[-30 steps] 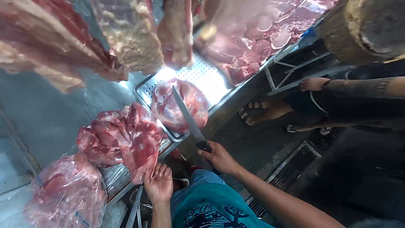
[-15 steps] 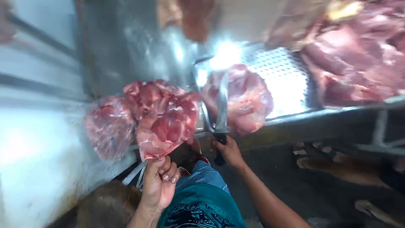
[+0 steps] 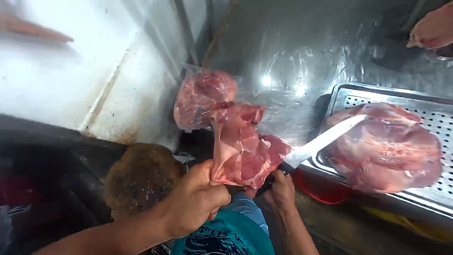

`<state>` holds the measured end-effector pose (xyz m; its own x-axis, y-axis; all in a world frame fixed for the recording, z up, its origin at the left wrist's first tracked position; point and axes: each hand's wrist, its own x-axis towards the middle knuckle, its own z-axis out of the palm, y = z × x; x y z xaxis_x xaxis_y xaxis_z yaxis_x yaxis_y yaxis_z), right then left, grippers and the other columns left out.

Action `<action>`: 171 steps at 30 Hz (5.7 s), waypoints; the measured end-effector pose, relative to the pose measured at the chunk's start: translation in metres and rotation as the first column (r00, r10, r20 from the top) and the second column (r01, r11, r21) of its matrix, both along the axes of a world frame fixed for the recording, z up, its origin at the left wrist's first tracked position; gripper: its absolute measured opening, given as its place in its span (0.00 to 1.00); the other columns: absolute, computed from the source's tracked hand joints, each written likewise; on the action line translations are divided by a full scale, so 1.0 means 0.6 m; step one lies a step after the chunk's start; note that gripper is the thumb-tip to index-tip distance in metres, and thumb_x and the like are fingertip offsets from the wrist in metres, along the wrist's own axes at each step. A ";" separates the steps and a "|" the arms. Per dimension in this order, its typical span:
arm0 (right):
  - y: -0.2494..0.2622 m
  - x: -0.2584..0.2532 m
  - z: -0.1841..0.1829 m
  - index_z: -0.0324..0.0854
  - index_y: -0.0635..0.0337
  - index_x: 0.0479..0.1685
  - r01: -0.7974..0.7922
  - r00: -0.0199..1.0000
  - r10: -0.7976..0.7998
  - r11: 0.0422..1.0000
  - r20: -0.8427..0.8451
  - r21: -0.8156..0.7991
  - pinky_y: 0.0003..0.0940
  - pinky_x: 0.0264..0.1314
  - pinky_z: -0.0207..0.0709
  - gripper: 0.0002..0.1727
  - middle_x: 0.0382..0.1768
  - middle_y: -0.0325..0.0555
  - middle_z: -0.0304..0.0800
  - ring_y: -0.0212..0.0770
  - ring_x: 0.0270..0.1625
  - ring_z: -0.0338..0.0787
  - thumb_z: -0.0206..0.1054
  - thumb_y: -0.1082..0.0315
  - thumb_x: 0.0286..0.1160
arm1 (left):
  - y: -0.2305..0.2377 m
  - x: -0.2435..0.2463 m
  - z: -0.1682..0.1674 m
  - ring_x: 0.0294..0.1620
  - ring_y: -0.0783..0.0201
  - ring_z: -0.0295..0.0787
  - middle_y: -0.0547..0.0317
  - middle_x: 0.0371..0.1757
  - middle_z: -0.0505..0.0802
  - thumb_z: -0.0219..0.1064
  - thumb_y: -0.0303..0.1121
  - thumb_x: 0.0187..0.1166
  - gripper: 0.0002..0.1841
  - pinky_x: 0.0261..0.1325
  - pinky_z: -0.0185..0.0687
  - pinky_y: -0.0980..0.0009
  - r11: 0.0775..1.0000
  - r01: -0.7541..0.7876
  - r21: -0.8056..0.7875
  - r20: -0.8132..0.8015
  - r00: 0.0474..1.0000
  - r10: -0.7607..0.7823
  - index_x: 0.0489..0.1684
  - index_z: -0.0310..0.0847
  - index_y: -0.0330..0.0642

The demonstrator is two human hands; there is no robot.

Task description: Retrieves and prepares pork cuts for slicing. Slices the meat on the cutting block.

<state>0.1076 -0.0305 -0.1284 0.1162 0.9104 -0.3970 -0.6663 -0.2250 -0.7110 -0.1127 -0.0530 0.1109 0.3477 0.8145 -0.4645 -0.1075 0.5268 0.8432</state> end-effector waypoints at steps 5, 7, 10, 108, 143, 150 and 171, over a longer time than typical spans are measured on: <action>-0.179 -0.195 0.095 0.77 0.59 0.53 -0.361 0.931 0.357 0.931 -0.076 -0.051 0.41 0.36 0.91 0.12 0.31 0.42 0.92 0.37 0.32 0.93 0.62 0.69 0.72 | -0.224 -0.213 0.111 0.18 0.79 0.74 0.73 0.28 0.85 0.69 0.34 0.72 0.14 0.19 0.73 0.80 0.930 -0.102 0.354 -0.298 0.930 0.216 0.54 0.84 0.58; -0.269 -0.288 0.094 0.75 0.64 0.58 -0.592 0.798 0.580 0.805 -0.165 -0.036 0.48 0.41 0.92 0.16 0.36 0.51 0.93 0.46 0.36 0.95 0.66 0.68 0.74 | -0.328 -0.329 0.089 0.16 0.80 0.72 0.75 0.24 0.84 0.71 0.36 0.71 0.14 0.18 0.71 0.81 0.868 -0.297 0.398 -0.269 0.867 0.420 0.54 0.86 0.64; -0.338 -0.375 0.077 0.70 0.71 0.67 -0.833 0.545 0.813 0.552 -0.207 -0.023 0.60 0.55 0.92 0.19 0.54 0.67 0.91 0.63 0.51 0.96 0.60 0.74 0.79 | -0.471 -0.476 -0.043 0.12 0.78 0.68 0.75 0.16 0.80 0.60 0.26 0.68 0.09 0.17 0.69 0.78 0.677 -0.654 0.337 -0.369 0.570 0.734 0.38 0.78 0.54; -0.596 0.481 -0.212 0.75 0.71 0.70 0.012 0.946 0.313 0.233 0.087 -0.972 0.58 0.55 0.86 0.23 0.52 0.67 0.90 0.59 0.47 0.94 0.63 0.63 0.84 | 0.474 0.756 -0.498 0.57 0.44 0.89 0.36 0.64 0.87 0.64 0.46 0.82 0.31 0.51 0.88 0.41 0.982 0.188 0.012 -0.590 0.794 -0.145 0.81 0.66 0.38; -0.437 0.356 -0.062 0.74 0.69 0.65 0.242 0.931 -0.287 0.026 0.224 -0.970 0.45 0.40 0.90 0.19 0.34 0.54 0.91 0.45 0.30 0.93 0.63 0.63 0.87 | 0.306 1.005 -0.478 0.62 0.47 0.87 0.42 0.68 0.85 0.53 0.53 0.90 0.27 0.56 0.86 0.43 0.869 0.266 -0.417 -0.199 0.906 -0.373 0.80 0.68 0.47; -0.400 0.323 -0.077 0.78 0.66 0.66 0.129 0.979 -0.169 0.103 0.111 -0.986 0.50 0.45 0.88 0.19 0.39 0.55 0.91 0.49 0.35 0.92 0.65 0.61 0.85 | 0.322 1.079 -0.504 0.62 0.46 0.88 0.39 0.67 0.85 0.59 0.48 0.89 0.28 0.57 0.88 0.45 0.896 0.260 -0.359 -0.140 0.934 -0.328 0.82 0.65 0.43; -0.472 0.556 -0.111 0.80 0.63 0.66 0.034 0.763 0.632 0.175 0.138 -0.984 0.55 0.52 0.87 0.24 0.46 0.58 0.92 0.53 0.43 0.93 0.65 0.53 0.84 | 0.335 0.818 -0.389 0.57 0.52 0.92 0.41 0.71 0.84 0.59 0.31 0.85 0.26 0.54 0.92 0.56 0.896 0.441 -0.054 -0.117 0.888 -0.444 0.83 0.66 0.36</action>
